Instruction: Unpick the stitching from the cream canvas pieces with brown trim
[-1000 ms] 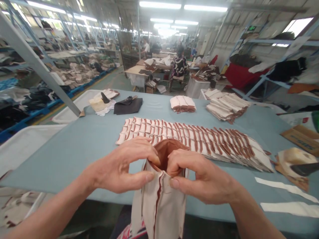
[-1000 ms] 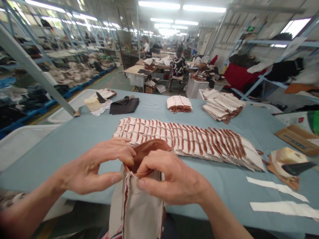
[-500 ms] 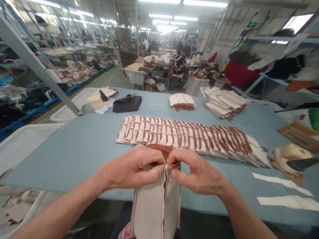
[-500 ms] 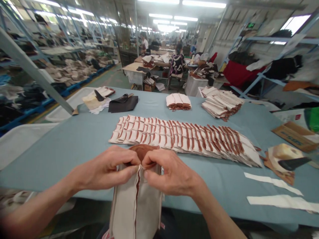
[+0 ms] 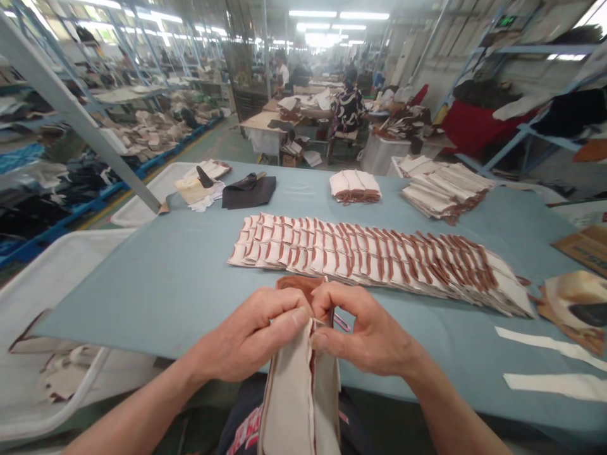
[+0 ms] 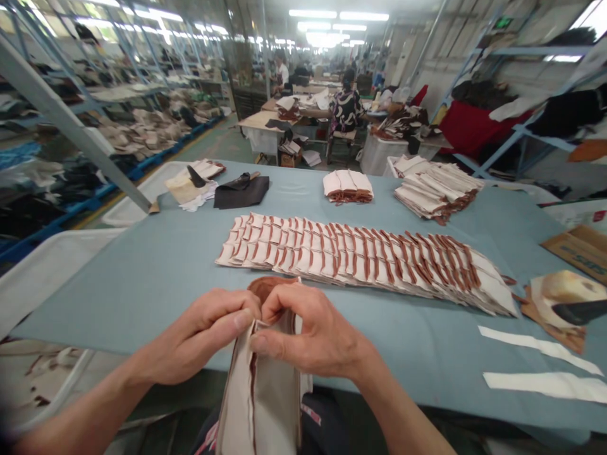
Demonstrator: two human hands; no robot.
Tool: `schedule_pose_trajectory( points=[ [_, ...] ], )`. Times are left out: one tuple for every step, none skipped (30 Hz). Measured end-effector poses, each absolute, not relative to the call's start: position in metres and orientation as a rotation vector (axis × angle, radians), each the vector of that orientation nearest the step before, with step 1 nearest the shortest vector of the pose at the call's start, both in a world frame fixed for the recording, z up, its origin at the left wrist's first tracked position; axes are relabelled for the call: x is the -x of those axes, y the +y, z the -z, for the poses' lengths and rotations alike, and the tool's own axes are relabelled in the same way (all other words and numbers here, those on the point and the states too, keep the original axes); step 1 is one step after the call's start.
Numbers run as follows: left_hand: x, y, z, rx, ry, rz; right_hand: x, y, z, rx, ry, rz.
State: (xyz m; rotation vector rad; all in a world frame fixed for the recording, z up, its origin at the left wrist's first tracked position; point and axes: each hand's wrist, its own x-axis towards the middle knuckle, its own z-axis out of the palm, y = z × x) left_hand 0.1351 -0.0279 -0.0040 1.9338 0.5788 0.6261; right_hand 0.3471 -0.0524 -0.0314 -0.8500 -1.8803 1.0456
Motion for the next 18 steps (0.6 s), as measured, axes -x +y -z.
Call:
schedule_pose_trajectory(
  points=[
    [-0.135,-0.029,0.007,-1.886,0.580,-0.637,-0.346,-0.052,0.032,0.838,-1.863,-1.091],
    [-0.135,-0.030,0.011,-1.846,0.582,-0.647,-0.344,-0.052,0.032,0.829,-1.846,-1.137],
    [-0.134,-0.031,0.014,-1.816,0.588,-0.654,-0.343,-0.052,0.032,0.823,-1.828,-1.179],
    [-0.134,-0.032,0.017,-1.795,0.596,-0.661,-0.342,-0.052,0.031,0.821,-1.815,-1.207],
    [-0.134,-0.032,0.018,-1.785,0.606,-0.663,-0.340,-0.053,0.031,0.828,-1.811,-1.211],
    [-0.133,-0.032,0.019,-1.785,0.618,-0.661,-0.339,-0.053,0.030,0.845,-1.822,-1.187],
    [-0.132,-0.032,0.018,-1.796,0.634,-0.657,-0.339,-0.054,0.030,0.872,-1.840,-1.137],
    [-0.131,-0.032,0.017,-1.820,0.656,-0.653,-0.338,-0.055,0.029,0.898,-1.867,-1.067],
    [-0.131,-0.033,0.014,-1.856,0.681,-0.645,-0.337,-0.056,0.028,0.922,-1.898,-0.988],
    [-0.130,-0.033,0.010,-1.900,0.707,-0.639,-0.337,-0.057,0.026,0.944,-1.928,-0.904],
    [-0.129,-0.033,0.005,-1.945,0.734,-0.633,-0.336,-0.058,0.024,0.963,-1.955,-0.821],
    [-0.129,-0.034,0.000,-1.987,0.758,-0.625,-0.336,-0.059,0.022,0.978,-1.981,-0.743],
    [-0.129,-0.034,-0.004,-2.023,0.775,-0.612,-0.336,-0.059,0.019,0.988,-2.005,-0.674],
    [-0.129,-0.035,-0.008,-2.048,0.781,-0.598,-0.336,-0.060,0.017,0.993,-2.028,-0.620],
    [-0.129,-0.035,-0.011,-2.060,0.779,-0.585,-0.336,-0.060,0.015,0.995,-2.041,-0.582],
    [-0.130,-0.034,-0.013,-2.060,0.772,-0.575,-0.336,-0.060,0.013,0.993,-2.049,-0.569],
    [-0.131,-0.034,-0.014,-2.049,0.759,-0.570,-0.336,-0.059,0.012,0.991,-2.047,-0.576],
    [-0.132,-0.033,-0.015,-2.030,0.742,-0.570,-0.335,-0.059,0.012,0.990,-2.036,-0.604]
  ],
)
